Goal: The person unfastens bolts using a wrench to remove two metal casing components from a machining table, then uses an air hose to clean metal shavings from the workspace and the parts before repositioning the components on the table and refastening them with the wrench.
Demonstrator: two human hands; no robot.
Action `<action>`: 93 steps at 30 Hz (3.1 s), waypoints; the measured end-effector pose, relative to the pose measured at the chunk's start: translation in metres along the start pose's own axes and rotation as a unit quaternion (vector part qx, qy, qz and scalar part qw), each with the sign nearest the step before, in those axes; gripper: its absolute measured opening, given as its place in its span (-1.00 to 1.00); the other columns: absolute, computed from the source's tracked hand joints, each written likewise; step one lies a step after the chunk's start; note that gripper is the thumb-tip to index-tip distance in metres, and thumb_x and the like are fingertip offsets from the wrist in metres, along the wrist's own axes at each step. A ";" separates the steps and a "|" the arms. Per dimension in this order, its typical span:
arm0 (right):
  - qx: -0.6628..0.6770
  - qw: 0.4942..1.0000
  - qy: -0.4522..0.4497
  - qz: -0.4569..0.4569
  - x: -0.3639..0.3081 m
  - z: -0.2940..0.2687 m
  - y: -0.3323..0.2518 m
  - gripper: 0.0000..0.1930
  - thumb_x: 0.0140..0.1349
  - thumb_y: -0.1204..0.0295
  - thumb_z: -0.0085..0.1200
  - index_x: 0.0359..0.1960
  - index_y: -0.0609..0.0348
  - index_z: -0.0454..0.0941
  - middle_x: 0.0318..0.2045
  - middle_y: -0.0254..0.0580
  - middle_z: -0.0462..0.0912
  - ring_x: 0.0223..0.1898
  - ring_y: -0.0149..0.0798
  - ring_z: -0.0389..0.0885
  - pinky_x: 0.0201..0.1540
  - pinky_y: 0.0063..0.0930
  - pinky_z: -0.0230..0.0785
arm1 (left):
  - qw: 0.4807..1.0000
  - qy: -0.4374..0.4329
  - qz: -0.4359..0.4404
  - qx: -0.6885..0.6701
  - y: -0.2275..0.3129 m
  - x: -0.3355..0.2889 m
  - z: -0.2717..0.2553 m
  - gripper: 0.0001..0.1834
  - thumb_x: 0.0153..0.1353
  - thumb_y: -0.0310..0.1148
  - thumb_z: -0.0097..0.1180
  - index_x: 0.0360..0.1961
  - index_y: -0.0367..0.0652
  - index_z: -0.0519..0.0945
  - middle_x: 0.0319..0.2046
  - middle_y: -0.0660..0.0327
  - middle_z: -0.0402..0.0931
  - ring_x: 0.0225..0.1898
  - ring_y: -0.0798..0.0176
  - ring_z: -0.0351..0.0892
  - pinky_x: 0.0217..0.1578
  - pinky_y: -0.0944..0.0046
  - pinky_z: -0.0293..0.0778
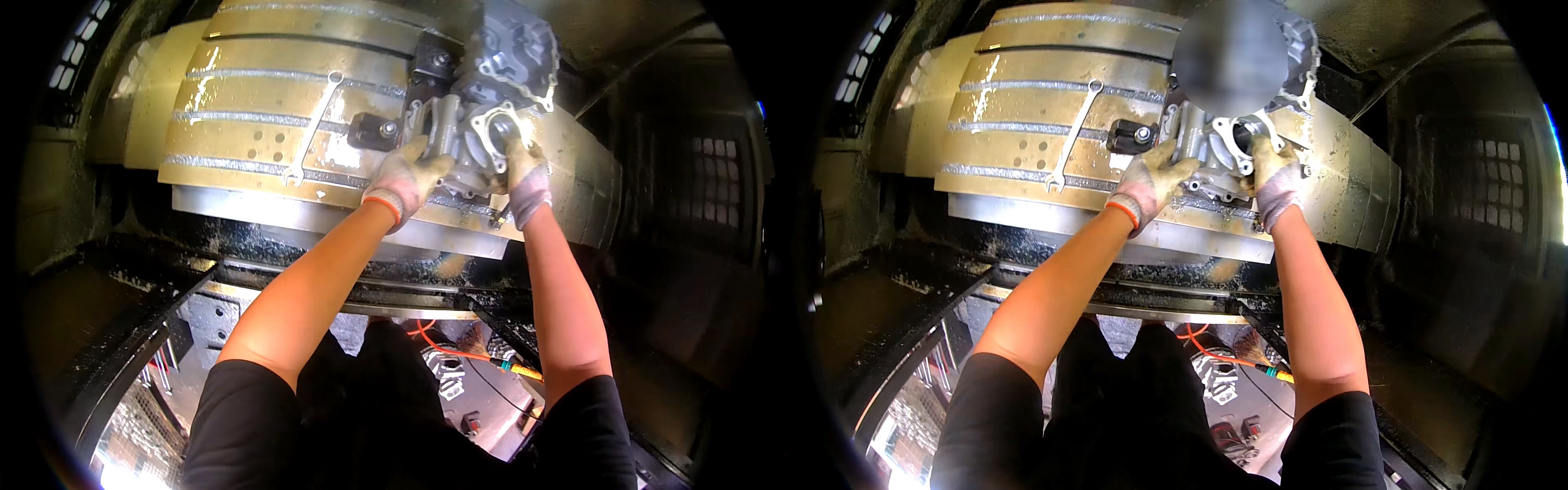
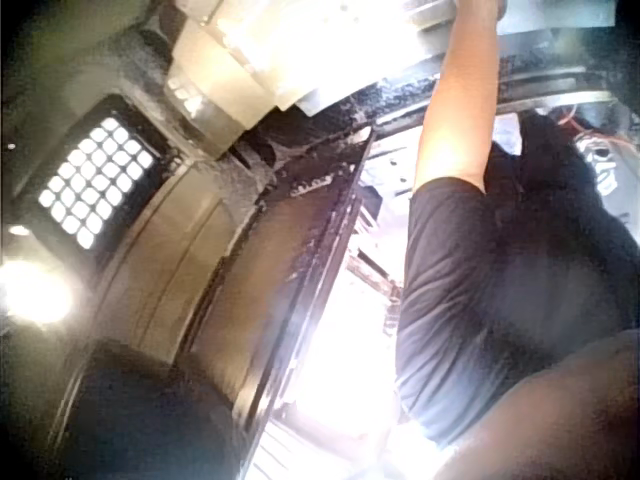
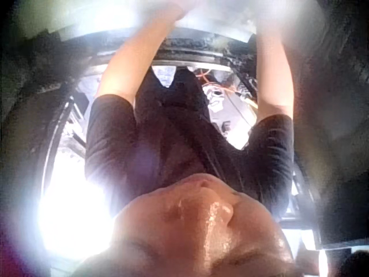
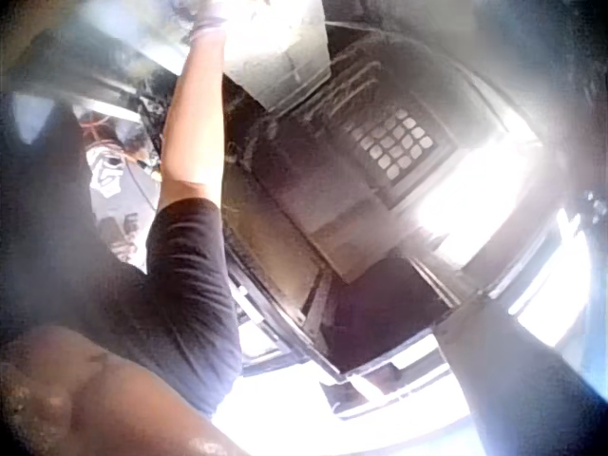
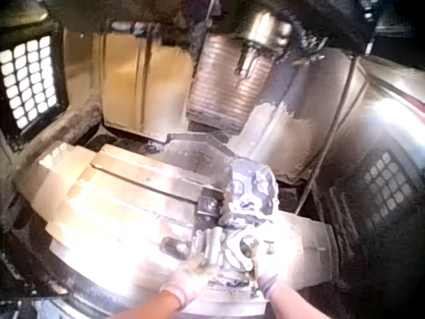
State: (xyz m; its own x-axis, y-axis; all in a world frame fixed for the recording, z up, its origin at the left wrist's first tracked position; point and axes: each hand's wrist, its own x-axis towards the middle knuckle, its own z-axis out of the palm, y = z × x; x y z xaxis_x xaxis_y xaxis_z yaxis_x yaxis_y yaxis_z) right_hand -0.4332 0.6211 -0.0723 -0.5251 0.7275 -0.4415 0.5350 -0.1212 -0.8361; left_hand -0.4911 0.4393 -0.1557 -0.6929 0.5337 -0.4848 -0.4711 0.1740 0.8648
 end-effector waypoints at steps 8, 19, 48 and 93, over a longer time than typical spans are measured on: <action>0.122 0.972 0.144 -0.140 0.027 -0.106 0.047 -0.45 0.40 -0.04 0.17 0.12 0.21 0.55 -0.22 -0.12 0.72 -0.26 -0.26 0.64 -0.20 -0.32 0.53 | 0.815 0.077 0.409 0.404 0.103 -0.038 0.014 -0.37 0.23 -0.13 0.23 0.23 -0.33 0.55 0.24 -0.18 0.52 0.28 -0.15 0.53 0.31 -0.03 0.44; 0.395 0.902 0.113 0.134 0.089 -0.060 0.147 -0.49 0.46 -0.07 0.03 -0.01 0.17 0.66 -0.24 -0.23 0.67 -0.28 -0.29 0.60 -0.15 -0.37 0.47 | 0.646 -0.112 0.491 0.574 0.121 0.044 0.105 -0.64 0.39 -0.24 0.07 0.11 -0.15 0.63 0.03 -0.02 0.67 0.13 -0.09 0.62 0.26 -0.01 0.41; -0.463 0.772 -0.125 -0.416 0.084 -0.179 0.030 -0.41 0.12 0.33 0.33 0.24 0.04 0.52 0.12 0.04 0.61 0.19 0.11 0.56 0.29 -0.13 0.40 | 0.679 -0.119 0.458 0.562 0.136 0.040 0.109 -0.63 0.29 -0.21 0.18 0.01 -0.21 0.68 -0.04 -0.02 0.70 0.05 -0.08 0.66 0.19 -0.02 0.46; -0.424 0.770 0.070 -0.471 0.017 0.036 -0.036 -0.36 0.34 -0.08 0.09 0.37 -0.08 0.46 0.43 -0.09 0.41 0.51 0.14 0.19 0.56 0.17 -0.15 | 0.697 -0.072 0.114 0.704 0.065 0.038 -0.127 -0.26 0.09 -0.10 0.46 0.26 -0.18 0.54 0.27 0.04 0.55 0.21 -0.09 0.59 0.23 0.01 0.50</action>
State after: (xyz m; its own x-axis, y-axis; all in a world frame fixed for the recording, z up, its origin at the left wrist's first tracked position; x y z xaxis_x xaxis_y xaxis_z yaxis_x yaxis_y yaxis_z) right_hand -0.4847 0.6136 -0.0613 -0.8999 0.2955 0.3208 0.2310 0.9468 -0.2241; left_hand -0.6175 0.3657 -0.1343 -0.5521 0.7403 -0.3836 0.7159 0.6567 0.2370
